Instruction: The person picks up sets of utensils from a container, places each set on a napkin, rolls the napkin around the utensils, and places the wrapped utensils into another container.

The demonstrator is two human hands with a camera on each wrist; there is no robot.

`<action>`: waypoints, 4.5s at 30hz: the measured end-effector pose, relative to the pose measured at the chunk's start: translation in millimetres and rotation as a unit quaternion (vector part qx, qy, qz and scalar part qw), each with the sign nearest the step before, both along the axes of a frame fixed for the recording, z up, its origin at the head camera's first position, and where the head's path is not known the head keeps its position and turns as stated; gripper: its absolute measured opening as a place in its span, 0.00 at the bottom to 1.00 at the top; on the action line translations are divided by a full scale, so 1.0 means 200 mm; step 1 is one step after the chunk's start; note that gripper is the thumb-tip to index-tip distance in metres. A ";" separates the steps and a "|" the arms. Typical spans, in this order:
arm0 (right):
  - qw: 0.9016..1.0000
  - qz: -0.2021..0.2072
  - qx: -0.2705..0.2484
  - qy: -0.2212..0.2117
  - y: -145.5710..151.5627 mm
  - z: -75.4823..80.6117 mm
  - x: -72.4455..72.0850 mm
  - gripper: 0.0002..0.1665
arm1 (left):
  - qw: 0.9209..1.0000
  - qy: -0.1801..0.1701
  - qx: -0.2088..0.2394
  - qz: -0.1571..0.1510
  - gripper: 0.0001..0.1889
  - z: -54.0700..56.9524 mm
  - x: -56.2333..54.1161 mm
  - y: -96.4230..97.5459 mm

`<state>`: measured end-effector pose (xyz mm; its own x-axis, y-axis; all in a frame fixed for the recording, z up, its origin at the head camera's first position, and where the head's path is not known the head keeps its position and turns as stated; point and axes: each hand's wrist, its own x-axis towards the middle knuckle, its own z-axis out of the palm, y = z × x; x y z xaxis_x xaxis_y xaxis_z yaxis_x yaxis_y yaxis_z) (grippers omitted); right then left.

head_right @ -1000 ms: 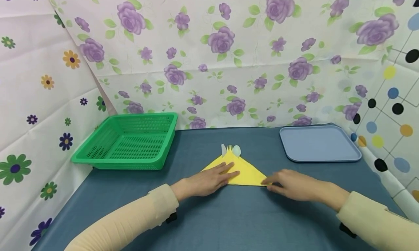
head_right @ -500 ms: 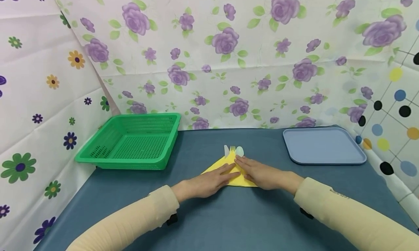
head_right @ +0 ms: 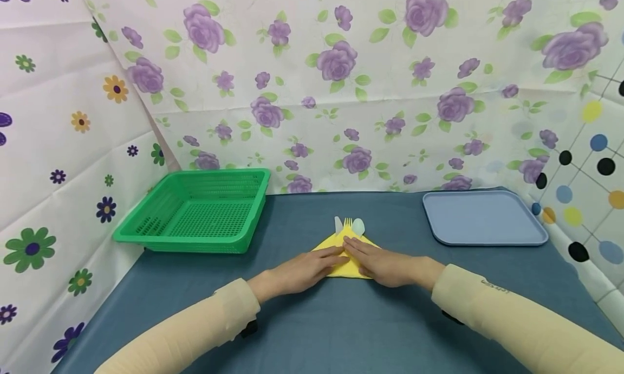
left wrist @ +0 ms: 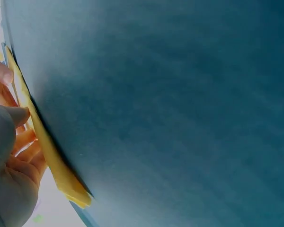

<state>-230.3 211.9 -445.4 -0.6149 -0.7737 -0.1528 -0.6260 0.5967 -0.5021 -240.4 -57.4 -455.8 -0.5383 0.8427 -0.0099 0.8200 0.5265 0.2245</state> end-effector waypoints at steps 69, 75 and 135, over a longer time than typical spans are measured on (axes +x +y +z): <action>0.996 -0.023 0.079 -0.015 -0.09 0.05 -0.07 0.40 | 0.997 -0.068 -0.025 -0.009 0.22 0.05 0.03 -0.40; 0.996 -0.029 0.077 -0.020 -0.08 0.05 -0.06 0.41 | 0.999 -0.043 -0.012 -0.009 0.20 0.06 0.02 -0.41; 0.999 -0.009 0.045 0.025 0.12 0.06 -0.05 0.38 | 0.998 0.026 -0.045 -0.032 0.23 0.06 -0.04 0.02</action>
